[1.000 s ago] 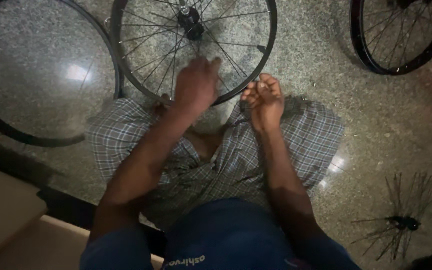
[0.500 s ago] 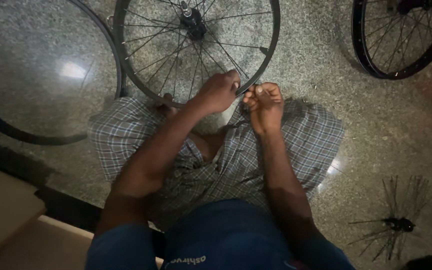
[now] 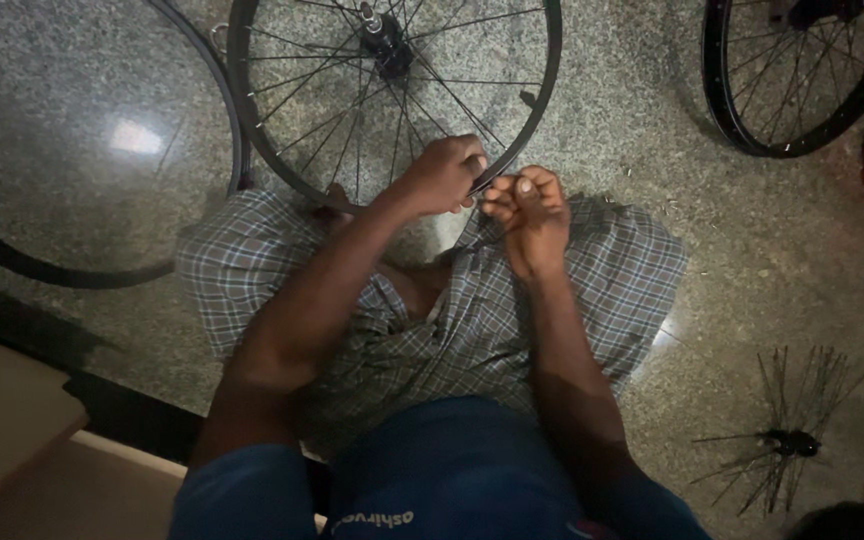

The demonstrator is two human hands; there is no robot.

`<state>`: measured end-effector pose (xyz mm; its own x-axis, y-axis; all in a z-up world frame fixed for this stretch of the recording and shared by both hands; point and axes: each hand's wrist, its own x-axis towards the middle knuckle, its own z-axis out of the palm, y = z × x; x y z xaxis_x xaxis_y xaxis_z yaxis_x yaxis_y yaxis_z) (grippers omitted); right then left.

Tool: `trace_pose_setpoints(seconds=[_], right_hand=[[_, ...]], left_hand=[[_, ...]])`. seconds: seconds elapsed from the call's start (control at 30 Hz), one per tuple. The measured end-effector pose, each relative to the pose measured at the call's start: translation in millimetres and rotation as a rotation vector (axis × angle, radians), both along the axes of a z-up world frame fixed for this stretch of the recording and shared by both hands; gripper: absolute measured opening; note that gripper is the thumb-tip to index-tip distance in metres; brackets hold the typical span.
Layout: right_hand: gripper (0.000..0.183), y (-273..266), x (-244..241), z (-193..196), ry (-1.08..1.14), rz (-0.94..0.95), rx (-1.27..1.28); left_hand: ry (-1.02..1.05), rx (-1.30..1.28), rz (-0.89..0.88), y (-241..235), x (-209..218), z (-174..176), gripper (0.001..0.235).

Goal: The person sits on the floor and installs spokes into a bicycle wheel rim, threading them through the hub and securing them to the rim. They then pick up a separate rim and a hub with spokes, preparing to assemble another wheel.

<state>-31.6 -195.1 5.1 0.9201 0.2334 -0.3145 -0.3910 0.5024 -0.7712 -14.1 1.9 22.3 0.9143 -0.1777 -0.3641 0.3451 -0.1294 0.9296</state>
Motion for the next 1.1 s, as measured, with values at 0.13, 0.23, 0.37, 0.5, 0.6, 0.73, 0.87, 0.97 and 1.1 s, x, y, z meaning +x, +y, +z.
trace_pose_setpoints(seconds=[0.13, 0.23, 0.37, 0.5, 0.6, 0.73, 0.87, 0.97, 1.1], right_hand=[[0.008, -0.6, -1.5, -20.3, -0.141, -0.092, -0.086], [0.009, 0.4, -3.0, -24.8, -0.155, -0.151, -0.200], [0.014, 4.3, -6.2, -23.8, -0.242, -0.109, -0.298], [0.022, 6.4, -3.1, -25.0, -0.365, -0.095, -0.335], [0.017, 10.5, -0.9, -24.9, -0.410, -0.115, -0.444], [0.011, 18.4, -2.4, -28.2, -0.513, -0.157, -0.628], [0.010, 20.2, -9.6, -33.4, -0.428, -0.152, -0.735], [0.012, 22.6, -12.0, -38.8, -0.451, -0.180, -0.677], [0.013, 23.3, -16.4, -44.8, -0.454, -0.186, -0.617]], left_hand=[[0.038, 0.008, 0.019, -1.7, -0.5, 0.4, 0.023], [0.027, 0.008, 0.034, -3.3, 1.1, 0.8, 0.023], [0.069, 0.010, -0.002, -1.5, 5.7, 0.9, 0.022], [0.085, -0.020, -0.008, -0.1, 4.1, 3.8, 0.022], [0.088, -0.030, 0.000, 0.2, 3.3, 4.6, 0.022], [0.026, -0.003, 0.011, -1.5, 3.0, -5.5, 0.021], [-0.149, 0.142, 0.001, -3.9, 5.9, -28.9, 0.019], [-0.233, 0.226, -0.005, -6.2, 7.2, -38.7, 0.021], [-0.199, 0.167, 0.004, -3.2, 4.0, -29.0, 0.021]])
